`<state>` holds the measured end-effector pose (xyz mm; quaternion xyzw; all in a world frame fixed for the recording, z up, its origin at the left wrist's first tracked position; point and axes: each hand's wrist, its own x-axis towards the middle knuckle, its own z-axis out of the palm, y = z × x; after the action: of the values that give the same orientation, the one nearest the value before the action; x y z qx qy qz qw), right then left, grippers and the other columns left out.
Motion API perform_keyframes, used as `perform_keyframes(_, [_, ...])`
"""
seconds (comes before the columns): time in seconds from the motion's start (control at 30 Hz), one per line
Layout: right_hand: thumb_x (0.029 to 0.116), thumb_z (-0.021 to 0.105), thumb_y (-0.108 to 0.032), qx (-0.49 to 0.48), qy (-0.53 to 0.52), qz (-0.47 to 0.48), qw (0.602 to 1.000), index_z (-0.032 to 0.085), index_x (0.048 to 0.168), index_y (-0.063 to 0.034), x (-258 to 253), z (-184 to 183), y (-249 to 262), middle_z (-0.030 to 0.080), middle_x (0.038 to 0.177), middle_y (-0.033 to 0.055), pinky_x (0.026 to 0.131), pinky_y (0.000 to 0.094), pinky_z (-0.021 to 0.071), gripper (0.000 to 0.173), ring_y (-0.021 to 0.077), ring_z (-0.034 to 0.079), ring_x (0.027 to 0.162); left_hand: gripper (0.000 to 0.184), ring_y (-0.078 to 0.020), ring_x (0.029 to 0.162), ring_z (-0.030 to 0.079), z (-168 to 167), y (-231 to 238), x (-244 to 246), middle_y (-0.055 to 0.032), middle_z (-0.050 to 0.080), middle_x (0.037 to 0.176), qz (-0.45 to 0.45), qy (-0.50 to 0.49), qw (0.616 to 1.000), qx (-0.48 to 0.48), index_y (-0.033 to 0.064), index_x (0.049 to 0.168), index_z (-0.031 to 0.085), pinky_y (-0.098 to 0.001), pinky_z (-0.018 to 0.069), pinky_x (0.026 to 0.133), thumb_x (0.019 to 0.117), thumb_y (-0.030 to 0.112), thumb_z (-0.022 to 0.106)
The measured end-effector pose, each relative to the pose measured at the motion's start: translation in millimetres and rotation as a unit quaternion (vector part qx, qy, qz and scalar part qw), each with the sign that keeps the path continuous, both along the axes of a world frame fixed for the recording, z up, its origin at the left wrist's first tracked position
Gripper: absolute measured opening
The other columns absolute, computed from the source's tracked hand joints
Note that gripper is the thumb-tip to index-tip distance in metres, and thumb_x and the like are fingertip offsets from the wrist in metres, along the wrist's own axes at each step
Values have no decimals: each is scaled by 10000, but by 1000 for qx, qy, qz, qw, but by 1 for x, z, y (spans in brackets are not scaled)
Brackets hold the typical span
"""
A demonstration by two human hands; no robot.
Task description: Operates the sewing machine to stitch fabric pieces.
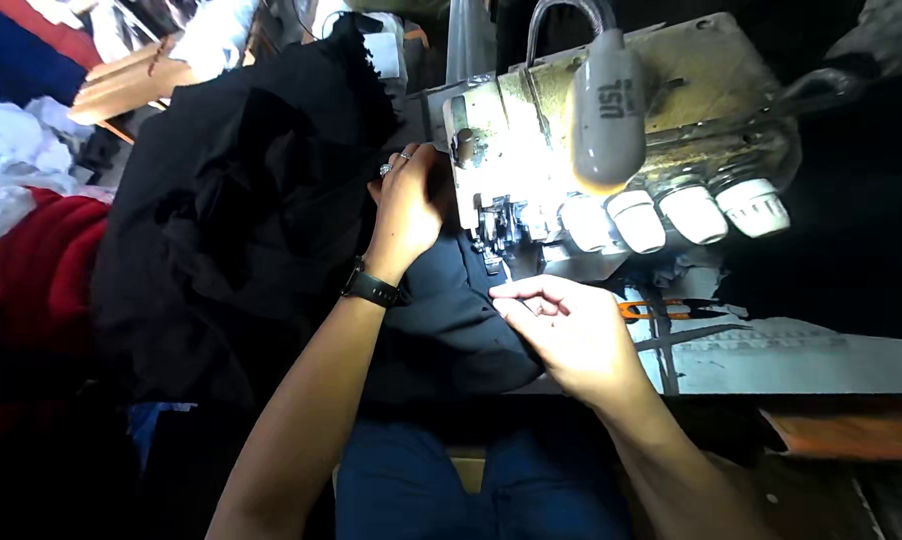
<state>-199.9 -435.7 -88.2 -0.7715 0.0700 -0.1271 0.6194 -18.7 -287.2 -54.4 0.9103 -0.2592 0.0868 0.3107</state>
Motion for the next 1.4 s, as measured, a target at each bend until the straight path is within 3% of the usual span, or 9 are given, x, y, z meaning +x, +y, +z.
perform_keyframes(0.2, [922, 737, -135, -12, 3, -13, 1000, 785, 1001, -140, 5, 5, -1, 661, 675, -75, 486, 163, 428, 93, -20, 477, 485, 478, -212, 1290, 595, 66, 83, -81, -64, 601, 1426, -90, -10, 993, 70, 83, 1385, 591, -451, 517, 1071, 916, -10, 595])
perform_keyframes(0.4, [917, 784, -226, -68, 65, -19, 995, 636, 1081, -47, 7, 8, -2, 547, 571, 7, 568, 343, 509, 285, 109, 514, 494, 201, -201, 1488, 417, 32, 135, -98, -61, 514, 1554, -206, -12, 974, 89, 82, 1096, 757, -436, 403, 1200, 903, 64, 704])
perform_keyframes(0.47, [944, 752, -322, -150, 91, -27, 984, 638, 1155, -26, -3, 21, -3, 623, 696, 82, 679, 465, 544, 381, 203, 598, 615, 69, -182, 1422, 507, 31, 137, -101, -66, 621, 1442, -225, -46, 973, 7, 35, 912, 737, -406, 447, 1176, 907, 103, 747])
perform_keyframes(0.6, [890, 800, -385, -288, -8, -80, 954, 633, 1114, -21, -54, 32, 5, 725, 918, 116, 796, 489, 584, 459, 250, 719, 852, 186, -133, 1010, 718, 48, 119, -119, -70, 755, 1079, -186, -41, 980, -63, 29, 1055, 744, -361, 587, 926, 931, 167, 756])
perform_keyframes(0.73, [773, 891, -241, -294, -211, -63, 930, 636, 1002, 30, -37, 29, 25, 661, 1170, 209, 948, 481, 557, 437, 319, 661, 1089, 192, -76, 619, 598, 109, 65, -152, -18, 654, 732, -226, 10, 965, -130, 26, 1007, 701, -268, 536, 604, 985, 217, 701])
perform_keyframes(1.0, [800, 805, -3, -121, -400, 72, 906, 658, 1105, 14, -22, 86, 51, 692, 1067, 78, 855, 298, 614, 339, 128, 692, 985, 184, -68, 497, 520, 160, 55, -168, 22, 645, 706, -131, -26, 984, -114, 121, 1149, 719, -255, 478, 495, 1000, 217, 667])
perform_keyframes(1.17, [820, 821, -32, -149, -455, 95, 873, 753, 957, -24, -48, 97, 32, 695, 1069, 72, 856, 236, 592, 154, 115, 675, 1018, 331, -73, 451, 483, 149, 67, -197, -7, 607, 663, -147, 0, 975, -165, 59, 1318, 618, -207, 418, 409, 1008, 167, 662])
perform_keyframes(1.3, [777, 857, -132, -79, -287, -34, 954, 765, 918, -187, -100, 63, 2, 657, 882, -133, 698, 129, 524, 177, -34, 606, 803, 406, -217, 1141, 671, 80, 93, -221, -80, 661, 1300, -157, 73, 943, -283, 68, 1413, 536, -395, 584, 964, 1046, 236, 587])
perform_keyframes(1.4, [829, 829, -159, -26, -213, -11, 977, 786, 868, -107, -114, 38, 15, 699, 776, -69, 650, 171, 573, 77, 0, 645, 718, 246, -155, 933, 723, 14, 71, -232, -38, 729, 1072, -114, 221, 904, -347, 65, 1249, 653, -339, 631, 835, 1027, 165, 622])
